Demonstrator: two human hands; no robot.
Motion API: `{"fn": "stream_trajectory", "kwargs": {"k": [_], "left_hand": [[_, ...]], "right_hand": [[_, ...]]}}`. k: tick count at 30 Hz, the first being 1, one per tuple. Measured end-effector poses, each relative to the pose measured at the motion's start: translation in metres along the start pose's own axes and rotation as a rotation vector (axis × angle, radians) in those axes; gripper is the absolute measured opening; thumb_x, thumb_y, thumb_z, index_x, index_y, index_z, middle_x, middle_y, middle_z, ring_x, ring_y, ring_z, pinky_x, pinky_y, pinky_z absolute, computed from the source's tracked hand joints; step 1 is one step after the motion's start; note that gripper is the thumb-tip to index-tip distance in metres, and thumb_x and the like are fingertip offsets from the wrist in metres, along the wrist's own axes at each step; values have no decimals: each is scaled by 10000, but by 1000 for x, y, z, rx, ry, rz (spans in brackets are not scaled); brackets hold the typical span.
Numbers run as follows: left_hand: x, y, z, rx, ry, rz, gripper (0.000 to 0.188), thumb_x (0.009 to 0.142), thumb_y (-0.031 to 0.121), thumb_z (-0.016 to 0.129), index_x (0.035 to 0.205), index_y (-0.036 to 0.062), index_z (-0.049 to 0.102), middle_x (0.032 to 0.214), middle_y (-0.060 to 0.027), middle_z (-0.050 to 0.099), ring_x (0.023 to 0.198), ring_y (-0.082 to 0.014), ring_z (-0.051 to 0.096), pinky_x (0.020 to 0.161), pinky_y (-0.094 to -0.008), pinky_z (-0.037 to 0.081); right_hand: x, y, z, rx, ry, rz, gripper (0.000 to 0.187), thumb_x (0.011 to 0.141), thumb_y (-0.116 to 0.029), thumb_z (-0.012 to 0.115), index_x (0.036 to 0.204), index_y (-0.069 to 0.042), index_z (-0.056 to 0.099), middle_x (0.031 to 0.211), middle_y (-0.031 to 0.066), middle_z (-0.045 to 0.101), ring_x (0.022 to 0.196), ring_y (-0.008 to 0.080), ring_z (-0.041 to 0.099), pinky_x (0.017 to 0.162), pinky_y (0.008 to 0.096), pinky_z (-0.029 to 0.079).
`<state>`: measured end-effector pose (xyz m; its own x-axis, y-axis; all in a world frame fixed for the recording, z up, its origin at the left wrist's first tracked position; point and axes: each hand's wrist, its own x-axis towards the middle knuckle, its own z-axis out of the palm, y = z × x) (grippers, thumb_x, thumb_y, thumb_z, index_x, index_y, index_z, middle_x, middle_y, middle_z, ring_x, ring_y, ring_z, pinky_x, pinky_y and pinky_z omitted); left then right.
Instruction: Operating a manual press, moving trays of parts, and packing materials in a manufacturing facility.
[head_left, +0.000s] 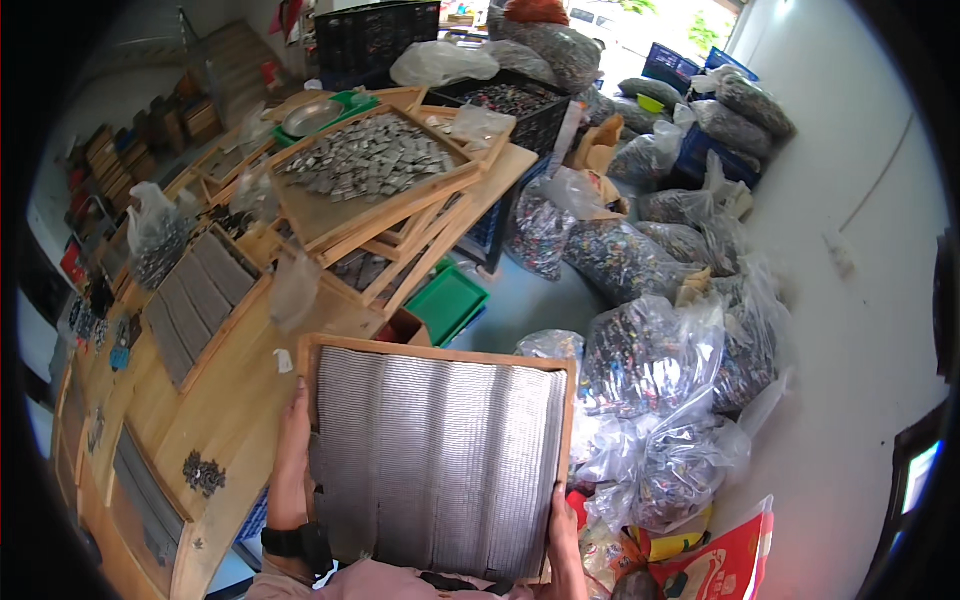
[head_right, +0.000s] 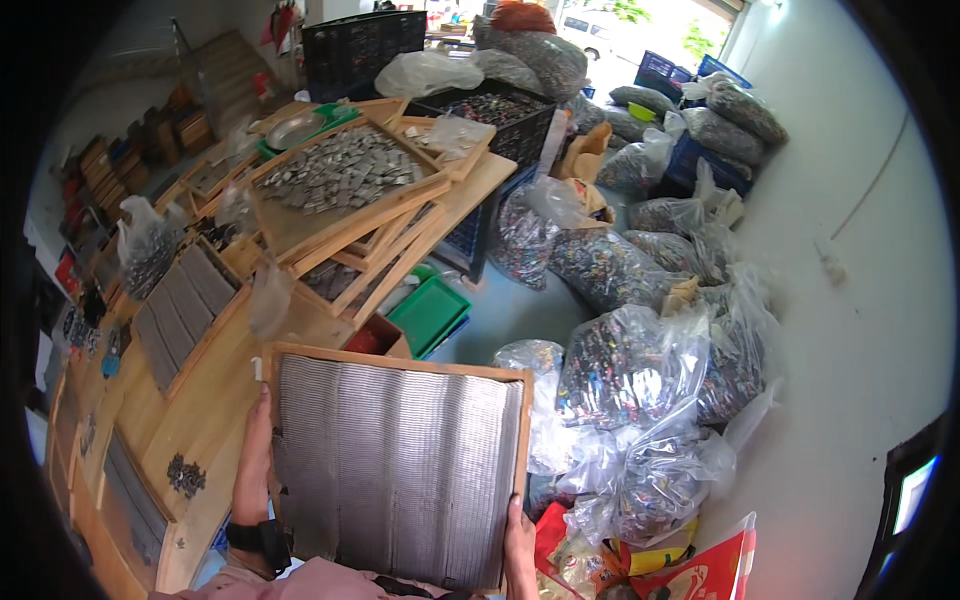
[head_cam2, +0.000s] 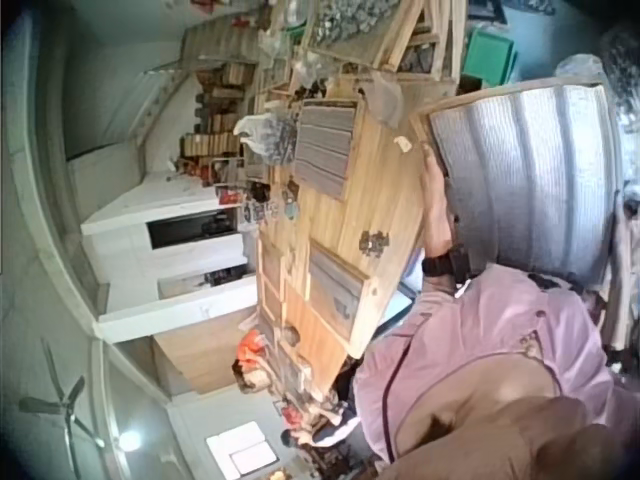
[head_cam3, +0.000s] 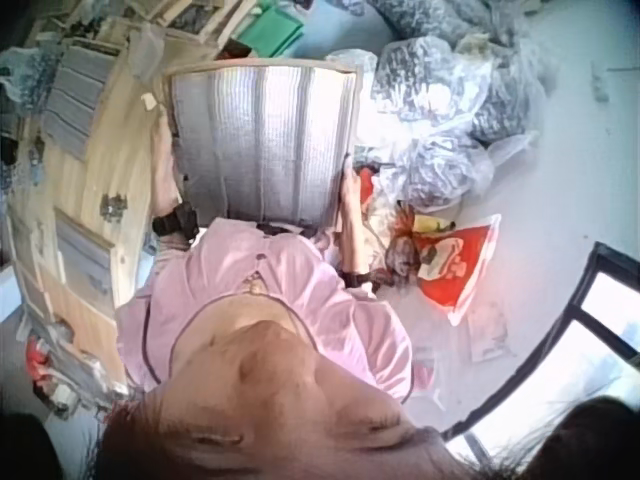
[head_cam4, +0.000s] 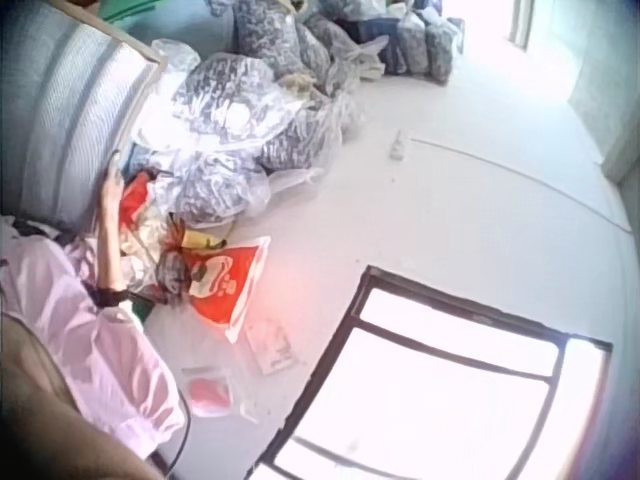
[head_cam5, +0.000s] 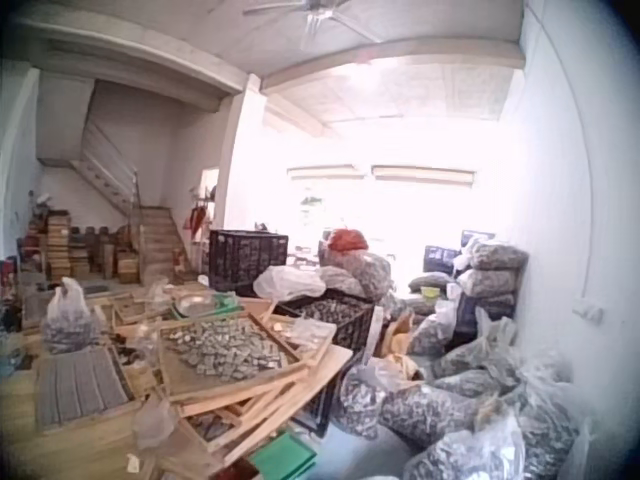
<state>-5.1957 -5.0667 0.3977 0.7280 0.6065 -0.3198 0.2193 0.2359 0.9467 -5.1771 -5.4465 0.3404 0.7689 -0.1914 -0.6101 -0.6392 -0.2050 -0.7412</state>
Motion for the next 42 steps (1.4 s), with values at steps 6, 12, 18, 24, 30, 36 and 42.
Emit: {"fn": "stream_trajectory", "kwargs": {"k": [6, 12, 18, 24, 30, 36, 42], "left_hand": [[39, 3, 94, 333, -40, 189, 528, 894, 419, 367, 1073, -59, 504, 1024, -146, 561, 964, -232, 509, 842, -309, 367], [109, 1, 180, 398, -241, 192, 554, 867, 505, 344, 854, -24, 507, 780, -150, 532, 770, -247, 501, 714, -338, 384], [202, 12, 258, 424, -358, 175, 579, 855, 537, 334, 854, -16, 506, 789, -167, 529, 786, -282, 505, 717, -360, 385], [287, 67, 325, 617, -383, 116, 616, 841, 578, 294, 850, 0, 507, 805, -173, 540, 825, -339, 522, 728, -392, 389], [348, 99, 363, 591, -354, 157, 634, 835, 579, 296, 849, -17, 513, 840, -200, 563, 857, -352, 532, 734, -405, 393], [396, 111, 400, 518, -307, 217, 639, 833, 572, 314, 908, -21, 540, 883, -219, 568, 885, -359, 532, 756, -401, 398], [439, 121, 446, 540, -323, 186, 622, 835, 565, 337, 853, -22, 539, 828, -203, 566, 813, -342, 533, 720, -379, 395]], "right_hand": [[19, 32, -41, 316, 71, 32, 672, 855, -508, 397, 1161, 89, 435, 1093, 169, 526, 962, 236, 499, 816, 332, 390], [44, 16, -46, 500, 276, 94, 748, 827, -560, 404, 1179, 101, 407, 1189, 178, 460, 1040, 252, 456, 850, 334, 367], [95, -51, -21, 564, 389, 100, 749, 828, -562, 400, 1182, 98, 405, 1170, 176, 473, 1021, 253, 470, 843, 332, 374], [157, -153, -7, 533, 473, 10, 740, 833, -555, 397, 1181, 99, 405, 1164, 175, 477, 1015, 251, 473, 841, 331, 376], [197, -210, 19, 515, 474, -34, 731, 838, -547, 393, 1180, 99, 404, 1157, 174, 481, 1008, 250, 477, 839, 330, 378], [244, -255, 32, 523, 446, -62, 721, 844, -539, 389, 1178, 100, 404, 1149, 171, 485, 1001, 247, 480, 836, 328, 381], [291, -280, 20, 527, 397, 23, 706, 852, -527, 383, 1171, 103, 405, 1133, 165, 493, 988, 240, 486, 829, 323, 386]]}}
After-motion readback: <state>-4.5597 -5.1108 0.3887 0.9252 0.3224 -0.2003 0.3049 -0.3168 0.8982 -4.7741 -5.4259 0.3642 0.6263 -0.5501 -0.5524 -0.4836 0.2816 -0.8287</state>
